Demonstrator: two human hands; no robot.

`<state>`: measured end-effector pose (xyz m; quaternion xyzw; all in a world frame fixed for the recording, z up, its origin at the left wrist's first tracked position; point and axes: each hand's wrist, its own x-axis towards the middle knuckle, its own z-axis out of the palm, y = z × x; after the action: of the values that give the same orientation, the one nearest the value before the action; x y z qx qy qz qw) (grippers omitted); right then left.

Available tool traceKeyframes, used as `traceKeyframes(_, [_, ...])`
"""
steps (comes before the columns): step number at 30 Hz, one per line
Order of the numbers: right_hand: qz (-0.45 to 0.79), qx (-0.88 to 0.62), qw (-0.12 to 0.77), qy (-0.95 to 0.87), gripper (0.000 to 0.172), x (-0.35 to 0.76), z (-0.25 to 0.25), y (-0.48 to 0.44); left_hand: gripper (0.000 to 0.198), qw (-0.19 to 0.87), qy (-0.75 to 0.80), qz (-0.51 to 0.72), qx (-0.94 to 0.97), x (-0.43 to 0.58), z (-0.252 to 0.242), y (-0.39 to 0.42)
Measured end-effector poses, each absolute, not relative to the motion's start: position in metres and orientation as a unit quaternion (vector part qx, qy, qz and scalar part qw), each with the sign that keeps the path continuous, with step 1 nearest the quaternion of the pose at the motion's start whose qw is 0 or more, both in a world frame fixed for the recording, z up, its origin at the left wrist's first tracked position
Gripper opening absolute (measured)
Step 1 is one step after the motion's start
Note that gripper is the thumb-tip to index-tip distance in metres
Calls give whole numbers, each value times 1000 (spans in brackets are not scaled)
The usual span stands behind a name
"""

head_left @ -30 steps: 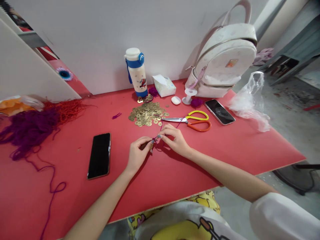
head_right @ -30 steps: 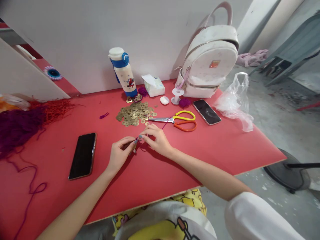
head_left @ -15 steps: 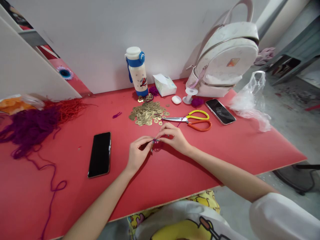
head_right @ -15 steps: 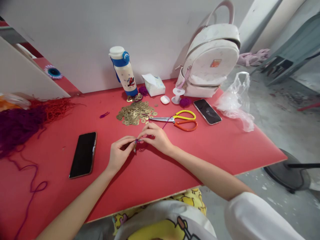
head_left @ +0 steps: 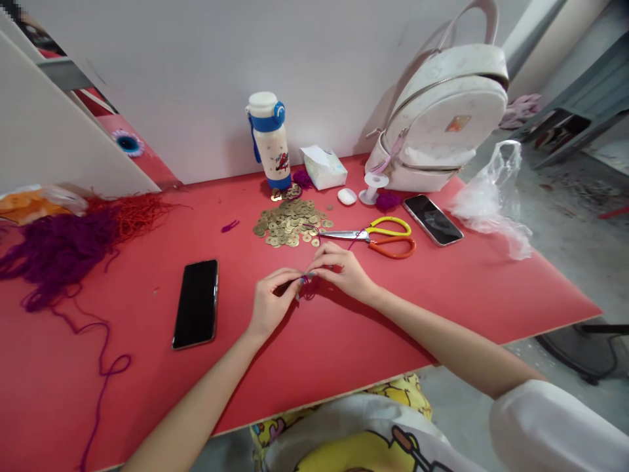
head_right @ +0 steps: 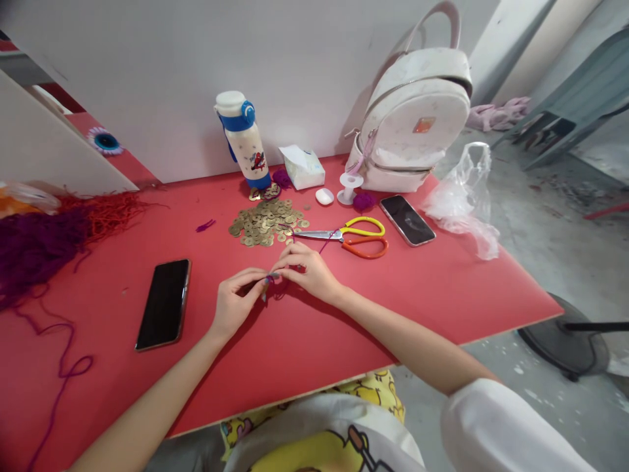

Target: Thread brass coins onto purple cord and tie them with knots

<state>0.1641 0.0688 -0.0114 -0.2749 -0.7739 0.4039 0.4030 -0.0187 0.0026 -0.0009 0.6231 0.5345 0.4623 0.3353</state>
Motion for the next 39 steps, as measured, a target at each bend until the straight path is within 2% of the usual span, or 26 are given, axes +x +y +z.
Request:
traceKeyframes(15, [410, -264, 388, -782, 11, 167, -12, 72, 15, 322, 530, 447, 645, -20, -4, 1])
traceKeyframes(25, [476, -288, 345, -756, 11, 165, -6, 72, 13, 330, 520, 448, 648, -21, -7, 3])
traceKeyframes(34, [464, -291, 369, -751, 9, 163, -14, 74, 12, 327, 530, 468, 626, -23, -7, 6])
traceKeyframes(39, [491, -273, 347, -751, 12, 163, -11, 71, 12, 336, 527, 467, 626, -24, -8, 6])
